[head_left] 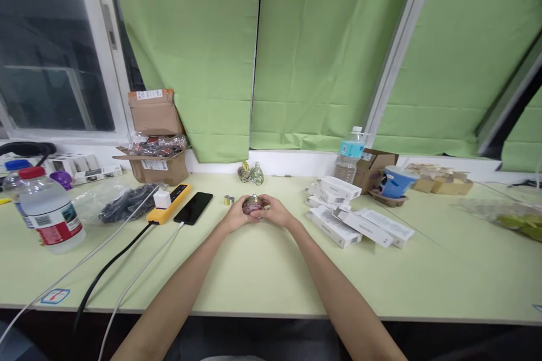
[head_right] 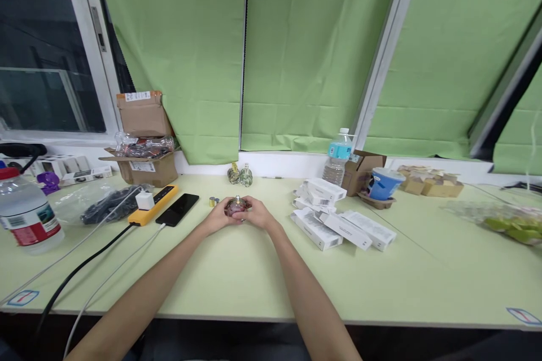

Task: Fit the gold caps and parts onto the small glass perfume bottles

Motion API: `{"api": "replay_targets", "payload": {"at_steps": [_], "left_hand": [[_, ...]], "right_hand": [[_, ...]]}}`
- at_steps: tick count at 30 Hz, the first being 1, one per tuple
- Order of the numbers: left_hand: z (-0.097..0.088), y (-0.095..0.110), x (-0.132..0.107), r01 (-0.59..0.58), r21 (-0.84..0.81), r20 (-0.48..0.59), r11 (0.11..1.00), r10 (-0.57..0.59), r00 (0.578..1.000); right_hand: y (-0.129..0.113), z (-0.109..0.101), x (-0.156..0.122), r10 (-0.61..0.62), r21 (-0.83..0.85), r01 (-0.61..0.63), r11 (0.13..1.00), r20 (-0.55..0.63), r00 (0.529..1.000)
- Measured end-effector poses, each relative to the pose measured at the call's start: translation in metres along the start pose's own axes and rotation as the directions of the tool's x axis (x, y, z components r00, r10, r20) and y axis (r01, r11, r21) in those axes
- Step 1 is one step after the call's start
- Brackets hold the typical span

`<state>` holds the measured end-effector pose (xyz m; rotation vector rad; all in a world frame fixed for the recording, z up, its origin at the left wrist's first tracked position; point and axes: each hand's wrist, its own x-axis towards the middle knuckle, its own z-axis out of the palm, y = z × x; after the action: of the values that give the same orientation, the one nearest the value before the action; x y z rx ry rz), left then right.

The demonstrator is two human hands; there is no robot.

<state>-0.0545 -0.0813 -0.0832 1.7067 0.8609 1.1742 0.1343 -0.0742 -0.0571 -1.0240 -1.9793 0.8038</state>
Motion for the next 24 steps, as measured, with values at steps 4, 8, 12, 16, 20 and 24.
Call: {"api": "replay_targets", "payload": {"at_steps": [4, 8, 12, 16, 20, 24], "left_hand": [[0.001, -0.002, 0.002, -0.001, 0.029, -0.059, 1.000, 0.002, 0.998], [0.002, -0.004, 0.001, 0.051, 0.158, -0.125, 0.986, -0.031, 0.992], [0.003, -0.004, 0.000, 0.079, 0.224, -0.128, 0.971, -0.051, 0.991], [0.003, -0.002, -0.001, 0.071, 0.259, -0.133, 0.963, -0.037, 0.990], [0.004, 0.001, -0.004, 0.052, 0.313, -0.121, 0.948, -0.015, 0.993], [0.005, 0.003, -0.005, 0.034, 0.341, -0.110, 0.940, 0.004, 0.994]], "right_hand": [[0.003, 0.000, 0.001, 0.051, -0.099, -0.062, 0.993, -0.103, 0.993], [0.007, -0.009, 0.000, 0.183, -0.268, -0.276, 0.923, -0.327, 0.927], [0.015, -0.026, -0.005, 0.269, -0.379, -0.519, 0.766, -0.544, 0.795], [0.023, -0.039, -0.010, 0.279, -0.391, -0.653, 0.649, -0.676, 0.682], [0.026, -0.041, -0.011, 0.293, -0.374, -0.687, 0.623, -0.702, 0.649], [0.025, -0.036, -0.010, 0.299, -0.371, -0.670, 0.642, -0.684, 0.666]]}}
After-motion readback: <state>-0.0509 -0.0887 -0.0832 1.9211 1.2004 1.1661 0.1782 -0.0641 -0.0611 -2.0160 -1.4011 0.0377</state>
